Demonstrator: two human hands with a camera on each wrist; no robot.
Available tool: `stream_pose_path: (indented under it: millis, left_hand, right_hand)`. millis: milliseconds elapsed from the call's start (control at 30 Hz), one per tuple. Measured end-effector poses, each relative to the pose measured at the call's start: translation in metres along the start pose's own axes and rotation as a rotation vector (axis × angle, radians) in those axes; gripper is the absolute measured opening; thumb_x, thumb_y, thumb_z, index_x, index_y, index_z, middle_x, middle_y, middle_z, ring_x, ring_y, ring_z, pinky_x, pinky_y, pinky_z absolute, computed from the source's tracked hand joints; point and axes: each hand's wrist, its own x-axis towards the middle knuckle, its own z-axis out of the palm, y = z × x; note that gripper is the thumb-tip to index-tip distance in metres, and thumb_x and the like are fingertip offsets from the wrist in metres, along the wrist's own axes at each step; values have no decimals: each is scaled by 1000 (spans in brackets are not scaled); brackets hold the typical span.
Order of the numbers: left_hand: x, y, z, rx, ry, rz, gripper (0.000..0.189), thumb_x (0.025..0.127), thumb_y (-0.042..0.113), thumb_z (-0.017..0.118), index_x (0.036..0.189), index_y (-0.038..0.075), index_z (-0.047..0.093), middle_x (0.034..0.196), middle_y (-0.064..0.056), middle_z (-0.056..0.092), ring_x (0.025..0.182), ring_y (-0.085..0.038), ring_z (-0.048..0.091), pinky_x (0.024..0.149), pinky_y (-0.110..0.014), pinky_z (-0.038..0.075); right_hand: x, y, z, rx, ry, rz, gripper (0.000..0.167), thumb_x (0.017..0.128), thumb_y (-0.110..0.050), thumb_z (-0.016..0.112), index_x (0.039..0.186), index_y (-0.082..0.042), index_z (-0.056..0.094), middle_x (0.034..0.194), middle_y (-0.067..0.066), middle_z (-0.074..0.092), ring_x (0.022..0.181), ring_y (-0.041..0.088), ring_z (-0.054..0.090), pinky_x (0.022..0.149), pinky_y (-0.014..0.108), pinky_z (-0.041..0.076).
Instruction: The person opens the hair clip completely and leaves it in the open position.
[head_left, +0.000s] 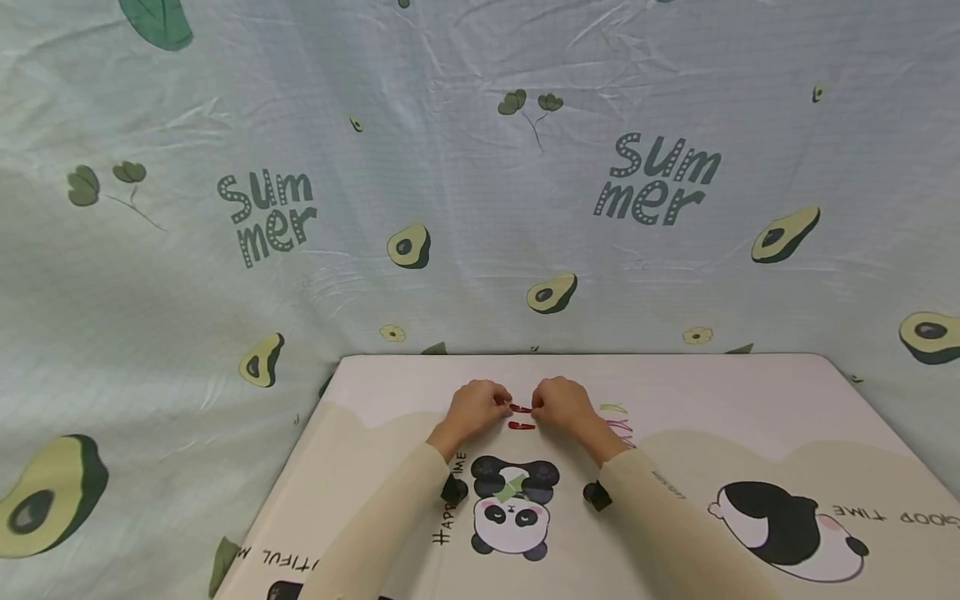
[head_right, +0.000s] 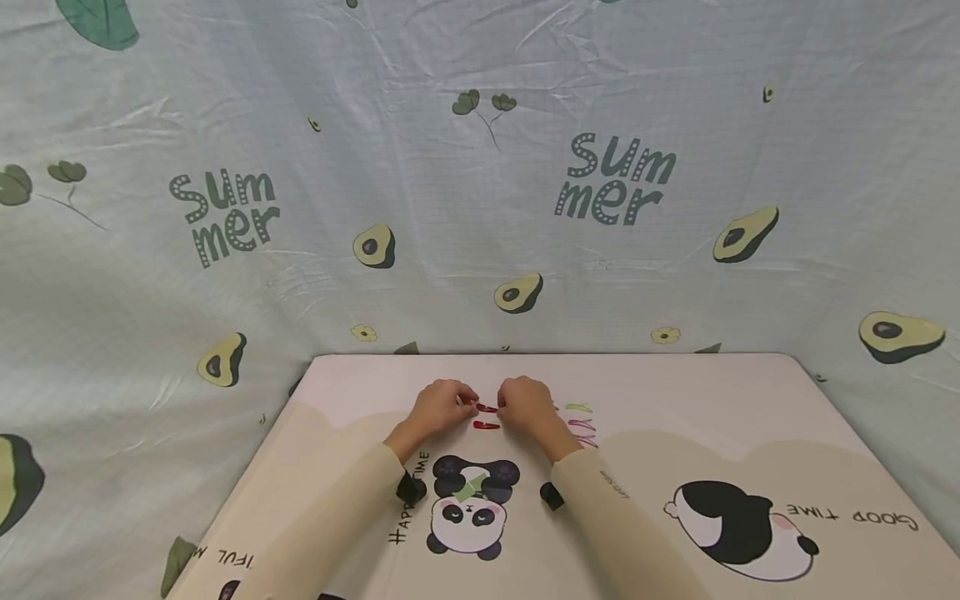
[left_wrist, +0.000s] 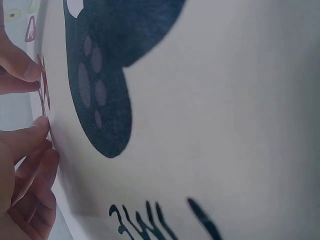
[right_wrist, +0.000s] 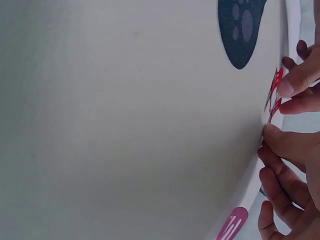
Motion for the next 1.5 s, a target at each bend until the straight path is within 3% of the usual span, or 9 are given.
stream_pose_path:
  millis: [300, 567, 767, 933, 1233, 1500]
  left_hand:
    - [1, 2, 1, -33, 6, -3, 9, 93, 18, 76, 98, 13, 83, 96, -1, 79, 90, -18, 69, 83, -38, 53]
    - [-2, 5, 2, -98, 39, 9, 10, 94, 18, 75, 98, 11, 82, 98, -2, 80, 93, -21, 70, 86, -41, 53]
    - [-3, 6, 5, -155, 94, -30, 10, 94, 19, 75, 100, 14, 82, 101, -1, 79, 85, -14, 65, 76, -32, 50]
    - [-5, 11, 0, -191, 151, -37, 11, 94, 20, 75, 101, 15, 83, 101, 0, 80, 77, -10, 60, 69, -25, 46]
    - [-13, 28, -17, -255, 203, 12, 17, 96, 22, 74, 107, 12, 81, 99, -2, 80, 66, -6, 61, 58, -21, 45]
    - [-23, 50, -23, -221, 349, 115, 20, 90, 20, 81, 108, 11, 80, 93, -2, 79, 74, -13, 67, 65, -19, 48]
  right_hand:
    - [0, 1, 4, -4, 70, -42, 6, 87, -13, 78, 83, -13, 82, 80, -1, 77, 71, 14, 62, 68, 36, 52]
    - [-2, 8, 7, 29, 100, -23, 6, 88, -12, 77, 84, -12, 82, 82, -1, 76, 73, 15, 63, 71, 38, 53]
    - [-7, 9, 2, 35, 122, -20, 7, 90, -15, 76, 88, -12, 83, 85, 0, 78, 77, 16, 65, 77, 39, 54]
    - [-15, 6, -12, 25, 191, -39, 7, 90, -15, 77, 88, -13, 83, 84, 0, 77, 76, 16, 63, 77, 38, 53]
    - [-34, 3, -36, 47, 305, -98, 5, 88, -17, 80, 88, -13, 83, 80, -2, 73, 75, 15, 62, 72, 33, 50]
    - [-56, 6, -50, 111, 434, -153, 6, 88, -17, 82, 91, -11, 82, 82, -2, 74, 79, 14, 64, 72, 33, 52]
